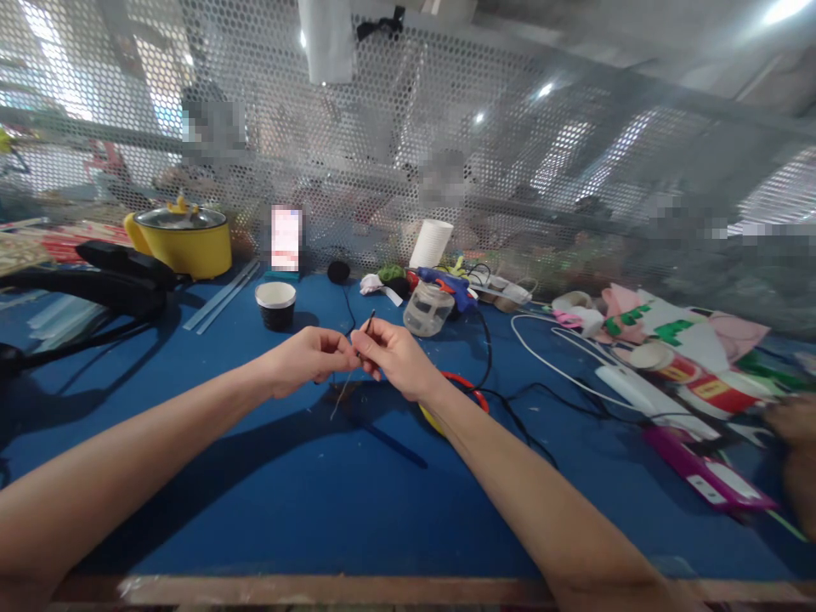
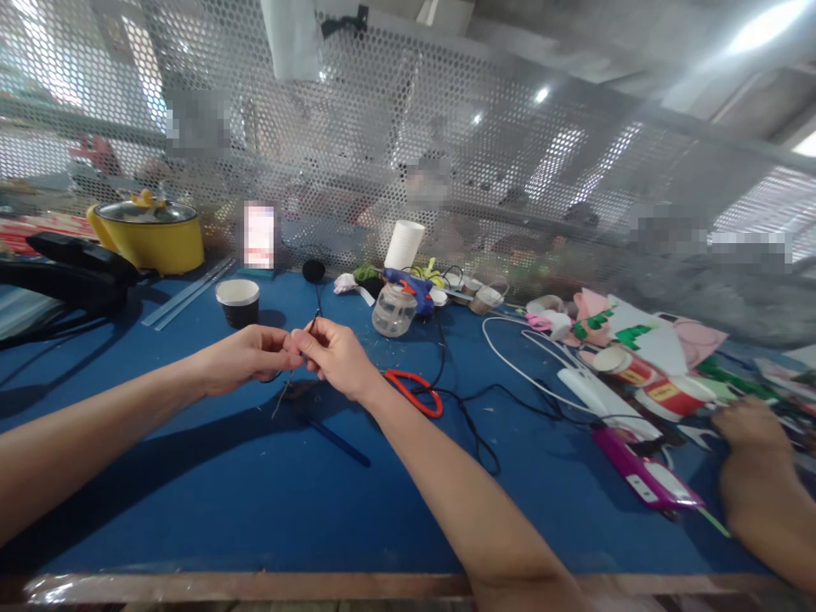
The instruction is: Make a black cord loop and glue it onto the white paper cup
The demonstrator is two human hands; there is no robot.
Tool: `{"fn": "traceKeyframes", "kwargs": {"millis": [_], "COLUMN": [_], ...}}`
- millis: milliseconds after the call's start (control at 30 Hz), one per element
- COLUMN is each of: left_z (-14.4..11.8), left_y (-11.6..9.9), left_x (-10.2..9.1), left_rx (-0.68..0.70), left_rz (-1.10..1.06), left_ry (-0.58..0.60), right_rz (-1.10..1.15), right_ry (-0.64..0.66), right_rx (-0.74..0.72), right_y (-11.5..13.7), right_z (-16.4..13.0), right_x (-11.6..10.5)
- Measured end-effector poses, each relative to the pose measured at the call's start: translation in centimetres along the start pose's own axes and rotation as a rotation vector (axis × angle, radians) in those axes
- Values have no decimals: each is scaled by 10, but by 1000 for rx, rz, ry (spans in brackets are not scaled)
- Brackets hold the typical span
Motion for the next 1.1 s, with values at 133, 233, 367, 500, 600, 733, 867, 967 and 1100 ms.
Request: {"fn": "traceKeyframes", "kwargs": {"millis": [133, 233, 367, 500, 600, 733, 867, 967, 1100], "left_z": [0, 1, 1, 0, 0, 1, 1, 0, 0], "left_y": [-3, -4, -5, -4, -3, -1, 0, 0, -4], "left_x": [-4, -6, -6, -4, -2, -1, -2, -3, -4], "left_rx": [22, 94, 155, 157, 141, 137, 59, -3, -7], "left_rz": [108, 217, 316, 331, 317, 249, 101, 34, 100], "left_ry": [-1, -16, -53, -84, -122, -128, -83, -25, 9], "right_rz": [-108, -171, -256, -307, -334, -310, 17, 153, 67], "right_ry": [-83, -106, -150, -206, -237, -243, -38, 61, 40], "right_rx": [4, -2, -4, -14, -45, -58, 31, 50, 54], "right_y": [1, 1, 2, 2, 2, 2, 1, 1, 1], "right_z": [0, 0, -1, -3, -2, -2, -1, -1, -1], "right_x": [-3, -3, -3, -2, -1, -1, 2, 2, 0]}}
Point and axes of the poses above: each hand's wrist, its own z-axis towards the middle knuckle, its own x-axis out of the palm, y = z × x, the point moved 2 cm from there along z, towards the middle knuckle, and after that the axes turned 9 degrees about -z, right-handed, at the moved point
